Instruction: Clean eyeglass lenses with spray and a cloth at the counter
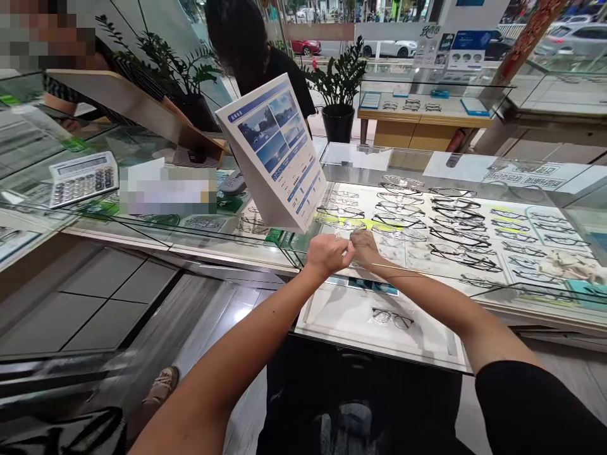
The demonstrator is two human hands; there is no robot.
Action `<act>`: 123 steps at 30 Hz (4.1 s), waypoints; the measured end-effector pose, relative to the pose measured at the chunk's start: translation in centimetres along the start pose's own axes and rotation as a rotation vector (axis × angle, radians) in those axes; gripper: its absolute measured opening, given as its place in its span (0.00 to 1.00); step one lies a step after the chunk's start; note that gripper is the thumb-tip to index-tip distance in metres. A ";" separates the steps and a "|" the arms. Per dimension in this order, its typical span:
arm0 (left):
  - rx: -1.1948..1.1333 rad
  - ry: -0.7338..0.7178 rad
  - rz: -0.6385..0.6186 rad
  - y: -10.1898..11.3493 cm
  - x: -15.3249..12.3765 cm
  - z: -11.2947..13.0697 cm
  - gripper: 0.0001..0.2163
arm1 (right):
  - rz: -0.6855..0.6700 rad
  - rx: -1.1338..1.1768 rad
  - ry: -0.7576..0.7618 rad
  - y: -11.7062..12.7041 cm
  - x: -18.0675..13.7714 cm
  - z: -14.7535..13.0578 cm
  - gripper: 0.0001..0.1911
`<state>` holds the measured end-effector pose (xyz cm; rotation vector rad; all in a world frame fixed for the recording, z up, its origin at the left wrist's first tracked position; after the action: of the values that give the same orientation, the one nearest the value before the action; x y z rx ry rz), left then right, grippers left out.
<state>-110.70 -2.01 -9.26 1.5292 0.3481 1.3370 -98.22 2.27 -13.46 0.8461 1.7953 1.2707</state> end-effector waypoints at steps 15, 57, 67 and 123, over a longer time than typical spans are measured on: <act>0.004 0.110 -0.049 -0.3 0.5 0.0 0.21 | -0.274 0.038 0.058 8.0 -19.3 -3.3 0.03; 0.036 0.022 0.032 0.1 0.2 0.2 0.20 | 0.267 0.034 -0.050 14.4 6.6 2.6 0.08; 0.040 0.052 -0.018 0.0 0.2 0.0 0.20 | 0.359 0.126 -0.044 15.1 6.4 2.5 0.09; -0.002 0.090 -0.035 -0.5 0.1 -0.1 0.21 | -0.281 -0.108 0.378 6.3 -14.2 -8.7 0.22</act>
<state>-110.56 -1.61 -9.65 1.4582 0.4276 1.3808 -98.36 -11.88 -2.61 0.2895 2.0291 1.3884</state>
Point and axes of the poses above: each hand's wrist, its own x-axis towards the middle knuckle, its own y-axis out of the back of the hand, z = x × y, the point moved 4 cm from there along x, towards the middle knuckle, and after that the axes turned 5 degrees about y, right-handed, at the moved point
